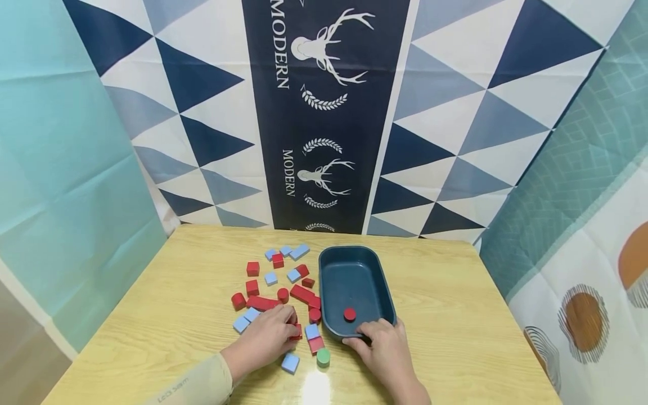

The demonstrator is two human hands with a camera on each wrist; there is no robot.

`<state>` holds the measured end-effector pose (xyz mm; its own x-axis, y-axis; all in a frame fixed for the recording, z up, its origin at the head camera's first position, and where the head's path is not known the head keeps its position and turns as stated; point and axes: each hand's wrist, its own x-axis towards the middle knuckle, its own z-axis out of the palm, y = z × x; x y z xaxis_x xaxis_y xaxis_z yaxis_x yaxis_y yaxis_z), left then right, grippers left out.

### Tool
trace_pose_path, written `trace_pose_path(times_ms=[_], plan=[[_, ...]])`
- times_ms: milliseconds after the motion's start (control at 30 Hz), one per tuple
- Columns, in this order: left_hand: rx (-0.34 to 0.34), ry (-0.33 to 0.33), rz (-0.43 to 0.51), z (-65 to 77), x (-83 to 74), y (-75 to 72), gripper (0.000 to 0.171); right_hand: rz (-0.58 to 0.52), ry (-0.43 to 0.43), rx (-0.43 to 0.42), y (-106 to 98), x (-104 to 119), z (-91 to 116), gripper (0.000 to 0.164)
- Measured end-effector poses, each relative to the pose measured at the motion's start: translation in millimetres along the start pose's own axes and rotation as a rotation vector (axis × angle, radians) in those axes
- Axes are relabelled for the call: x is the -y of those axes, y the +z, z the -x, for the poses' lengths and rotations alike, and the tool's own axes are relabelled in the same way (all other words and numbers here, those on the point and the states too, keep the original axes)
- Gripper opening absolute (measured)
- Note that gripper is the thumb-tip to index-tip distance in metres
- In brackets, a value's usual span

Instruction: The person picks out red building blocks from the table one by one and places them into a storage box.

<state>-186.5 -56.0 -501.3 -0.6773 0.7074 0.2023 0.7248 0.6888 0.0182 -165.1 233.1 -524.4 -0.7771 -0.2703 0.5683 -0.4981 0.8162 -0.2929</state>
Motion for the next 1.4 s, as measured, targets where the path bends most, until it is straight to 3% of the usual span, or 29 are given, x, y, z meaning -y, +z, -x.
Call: trace_pose_path(times_ms=[133, 300, 433, 533, 733, 867, 1067, 1400], plan=[[0.041, -0.009, 0.05, -2.9, -1.5, 0.7, 0.011, 0.004, -0.009, 0.0, -0.4, -1.4, -0.5, 0.025], [0.069, -0.048, 0.039, -7.9, -4.0, 3.1, 0.016, 0.003, -0.02, -0.014, 0.6, -2.7, -0.4, 0.025], [0.094, -0.084, 0.099, -10.6, -3.6, -1.2, 0.016, -0.003, -0.022, -0.013, 0.4, -1.9, -0.8, 0.025], [0.055, -0.09, 0.147, -14.6, -1.6, -14.3, 0.017, -0.004, -0.022, -0.013, -0.7, -1.2, -1.2, 0.024], [-0.087, -0.101, 0.173, -33.4, 3.4, -48.2, 0.027, 0.0, -0.041, -0.042, -2.3, -1.2, -2.0, 0.026], [-0.115, -0.112, 0.18, -50.1, 2.4, -58.5, 0.035, -0.001, -0.056, -0.051, -1.3, -1.5, -1.0, 0.026], [-0.141, -0.101, 0.236, -74.3, -2.9, -56.9, 0.034, 0.003, -0.045, -0.05, -1.6, 0.6, -0.5, 0.026], [-0.116, -0.21, 0.33, -99.8, -3.2, -43.6, 0.036, 0.022, 0.014, 0.035, -3.5, 6.9, -1.9, 0.027]])
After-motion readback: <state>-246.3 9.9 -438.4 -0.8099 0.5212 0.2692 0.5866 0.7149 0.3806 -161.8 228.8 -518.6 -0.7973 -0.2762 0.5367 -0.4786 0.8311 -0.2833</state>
